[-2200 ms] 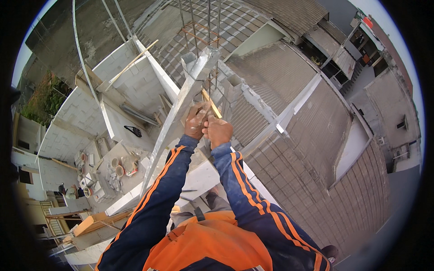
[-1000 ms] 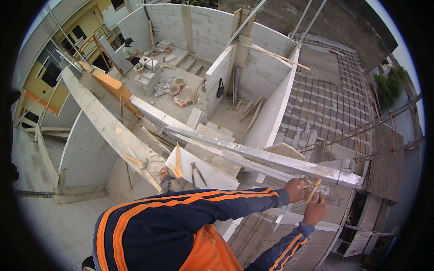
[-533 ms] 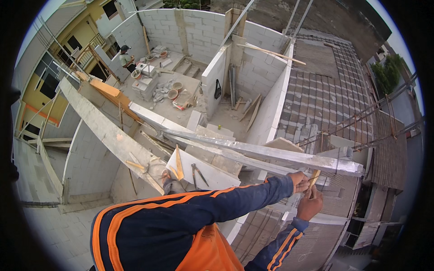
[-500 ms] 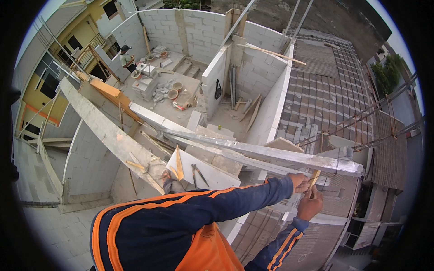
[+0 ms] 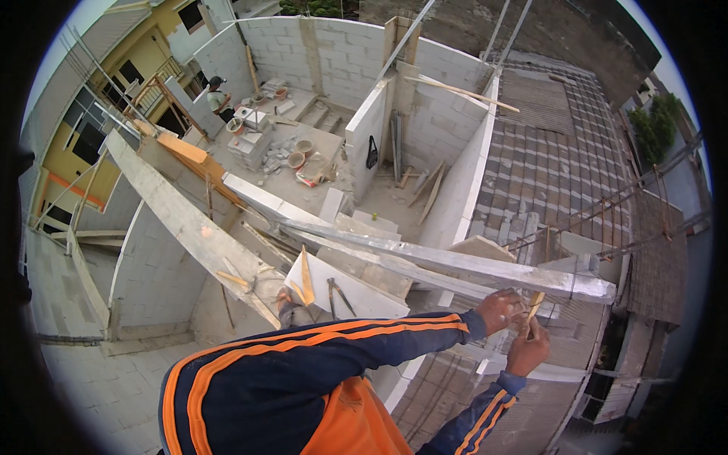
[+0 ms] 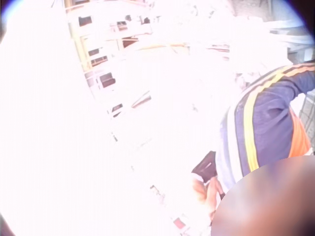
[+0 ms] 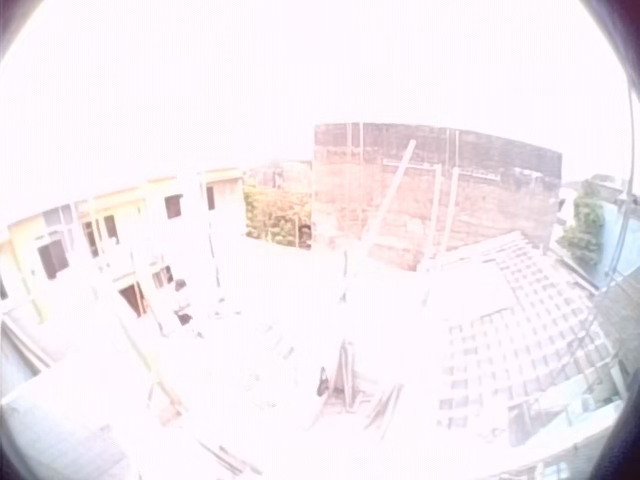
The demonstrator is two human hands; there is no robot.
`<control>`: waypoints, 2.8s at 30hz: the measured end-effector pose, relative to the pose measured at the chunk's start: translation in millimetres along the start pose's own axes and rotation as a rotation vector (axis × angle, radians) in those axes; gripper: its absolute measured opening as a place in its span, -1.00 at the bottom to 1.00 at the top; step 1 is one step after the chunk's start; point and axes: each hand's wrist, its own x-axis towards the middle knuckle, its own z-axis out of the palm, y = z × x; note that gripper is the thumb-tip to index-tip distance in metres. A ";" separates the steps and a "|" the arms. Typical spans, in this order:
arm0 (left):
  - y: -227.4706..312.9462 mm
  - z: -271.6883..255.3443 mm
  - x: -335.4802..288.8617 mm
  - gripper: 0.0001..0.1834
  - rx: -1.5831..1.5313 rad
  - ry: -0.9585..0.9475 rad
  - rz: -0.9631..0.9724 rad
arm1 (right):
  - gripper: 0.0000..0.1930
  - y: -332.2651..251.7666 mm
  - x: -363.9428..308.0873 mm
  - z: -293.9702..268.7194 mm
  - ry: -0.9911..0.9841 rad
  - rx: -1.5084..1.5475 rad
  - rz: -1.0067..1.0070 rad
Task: The person assembles a metal scaffolding frame by aligning and securing metal bars with wooden spacers and wire ties. They repeatedly position the bars, insert spacers, and twist wire ties to fasten the joints while standing on the structure.
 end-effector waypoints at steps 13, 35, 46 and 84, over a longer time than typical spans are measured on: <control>8.5 2.3 23.0 -0.73 -0.139 -0.148 -0.753 | -0.76 -3.4 1.3 -4.1 -0.066 0.050 0.127; 30.9 -18.2 -10.3 -0.67 -0.083 0.070 -0.284 | -0.77 -3.5 4.5 -4.7 -0.053 0.054 0.108; -7.6 -4.9 0.9 -0.71 -0.003 -0.068 0.001 | -0.77 2.5 3.9 -0.1 -0.058 0.055 0.119; -2.2 -14.8 -5.1 -0.70 0.301 -0.009 0.126 | -0.75 12.8 3.5 4.6 -0.088 0.111 0.179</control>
